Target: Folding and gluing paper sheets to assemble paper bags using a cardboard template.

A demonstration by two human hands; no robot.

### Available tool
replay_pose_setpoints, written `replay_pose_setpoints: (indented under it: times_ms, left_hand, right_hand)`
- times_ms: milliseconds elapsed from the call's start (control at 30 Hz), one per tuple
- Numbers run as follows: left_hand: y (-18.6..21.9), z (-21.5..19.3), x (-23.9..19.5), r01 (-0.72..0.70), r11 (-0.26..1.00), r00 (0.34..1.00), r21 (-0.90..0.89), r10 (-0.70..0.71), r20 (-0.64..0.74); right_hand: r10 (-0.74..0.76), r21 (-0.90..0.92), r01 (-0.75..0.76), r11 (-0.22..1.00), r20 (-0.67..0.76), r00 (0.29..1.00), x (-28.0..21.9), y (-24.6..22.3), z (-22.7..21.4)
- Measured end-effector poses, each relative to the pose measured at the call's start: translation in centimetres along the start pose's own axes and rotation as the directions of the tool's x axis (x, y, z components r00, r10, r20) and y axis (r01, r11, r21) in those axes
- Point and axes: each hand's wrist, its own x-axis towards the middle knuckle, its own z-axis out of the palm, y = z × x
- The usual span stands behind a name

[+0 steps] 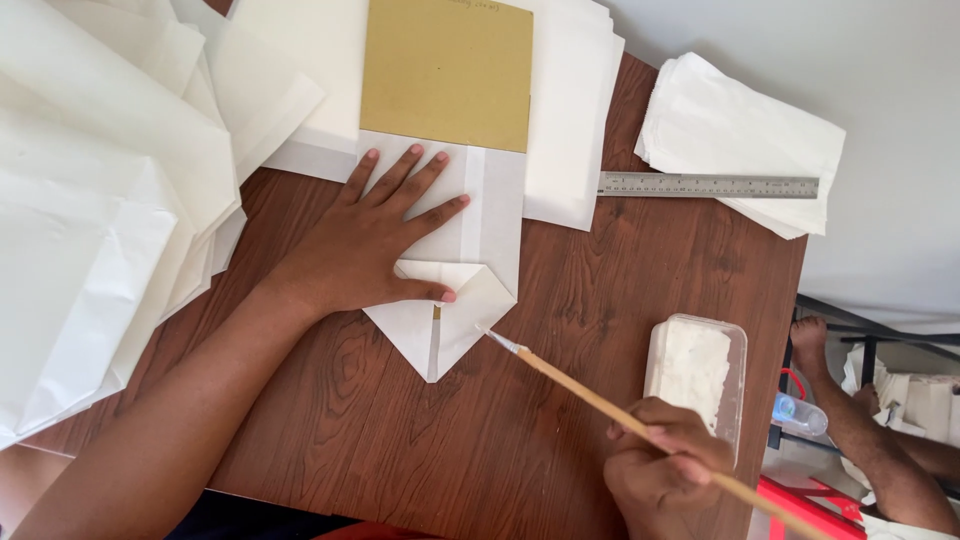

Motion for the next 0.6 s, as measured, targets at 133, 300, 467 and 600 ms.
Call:
replay_pose_setpoints:
  times_ms: [133, 300, 467, 600]
  left_hand:
    - [-0.2, 0.3, 0.0, -0.018, 1.0, 1.0, 0.013, 0.018, -0.024]
    - [-0.2, 0.4, 0.1, -0.023, 1.0, 0.999, 0.019, 0.024, -0.03]
    - [-0.2, 0.4, 0.1, -0.007, 1.0, 1.0, -0.001, 0.007, -0.019]
    - [-0.2, 0.6, 0.1, -0.009, 1.0, 1.0, 0.01, 0.01, -0.03]
  right_hand:
    - [-0.242, 0.147, 0.224, 0.963, 0.12, 0.963, -0.6, 1.1, -0.3]
    - [-0.192, 0.31, 0.165, 0.936, 0.059, 0.98, -0.7, 0.4, 0.6]
    - [-0.236, 0.172, 0.222, 0.96, 0.066, 0.969, -1.1, 2.3, -0.5]
    - [-0.277, 0.342, 0.214, 0.915, 0.147, 0.95, -1.2, 1.1, 0.7]
